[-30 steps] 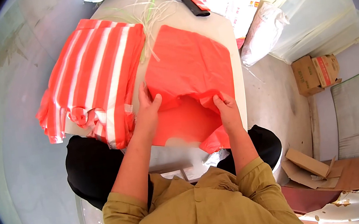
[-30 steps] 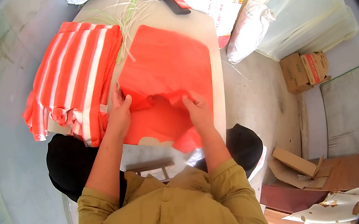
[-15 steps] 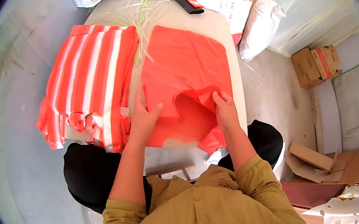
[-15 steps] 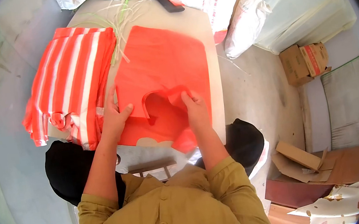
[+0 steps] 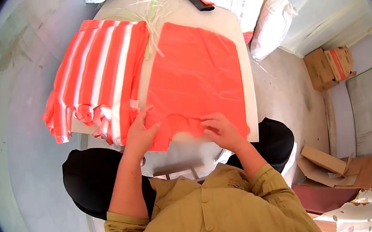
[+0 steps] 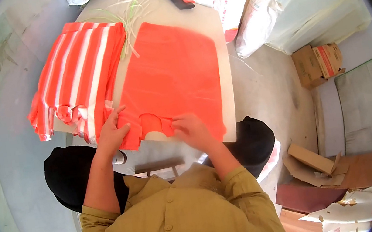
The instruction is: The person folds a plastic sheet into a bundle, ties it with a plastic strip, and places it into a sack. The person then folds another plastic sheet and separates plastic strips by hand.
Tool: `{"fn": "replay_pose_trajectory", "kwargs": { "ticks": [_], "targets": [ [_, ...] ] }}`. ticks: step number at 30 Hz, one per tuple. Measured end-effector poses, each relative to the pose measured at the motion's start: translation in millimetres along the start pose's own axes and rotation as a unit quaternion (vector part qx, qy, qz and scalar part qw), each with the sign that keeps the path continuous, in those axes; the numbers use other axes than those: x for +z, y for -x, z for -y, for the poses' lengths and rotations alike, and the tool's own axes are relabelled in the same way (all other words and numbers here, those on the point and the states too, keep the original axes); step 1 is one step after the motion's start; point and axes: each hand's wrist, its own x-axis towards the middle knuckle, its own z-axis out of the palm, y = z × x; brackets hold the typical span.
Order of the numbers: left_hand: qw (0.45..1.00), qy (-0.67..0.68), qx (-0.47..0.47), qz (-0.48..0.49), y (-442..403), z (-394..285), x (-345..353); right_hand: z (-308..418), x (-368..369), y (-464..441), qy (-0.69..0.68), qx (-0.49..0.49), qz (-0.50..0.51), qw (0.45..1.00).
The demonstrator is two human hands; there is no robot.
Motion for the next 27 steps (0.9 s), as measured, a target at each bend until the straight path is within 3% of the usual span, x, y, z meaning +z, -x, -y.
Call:
{"fn": "replay_pose_trajectory", "kwargs": {
  "ticks": [4, 7, 10, 13, 16, 19, 27],
  "targets": [
    [1.000, -0.009, -0.006, 0.015, 3.9, -8.1, -3.2, 2.4, -0.9, 1.4, 0.052, -0.021, -0.041, 0.998],
    [0.997, -0.066, -0.034, -0.005, 9.0, -18.3, -4.4, -0.2, 6.5, 2.4, 0.115, -0.055, -0.014, 0.992],
    [0.990, -0.140, 0.012, -0.022, 7.0, -7.9, -3.1, 1.5, 12.3, 2.2, 0.133, -0.056, -0.046, 0.988],
    [0.999, -0.037, -0.030, 0.007, 4.1, -14.2, -5.3, 8.3, 19.0, 1.3, 0.163, -0.056, -0.054, 0.983],
    [0.978, 0.196, -0.064, 0.023, 2.2, -22.7, -4.6, 21.7, 20.2, -4.6, 0.192, -0.071, -0.055, 0.977],
    [0.961, 0.267, -0.061, 0.035, -1.3, -19.3, -5.3, 10.8, 23.2, -4.7, 0.200, -0.084, -0.052, 0.975],
    [0.962, 0.268, -0.052, 0.025, -4.7, -26.1, 2.5, 0.3, 27.2, -11.3, 0.196, -0.079, -0.061, 0.975]
  ]
}}
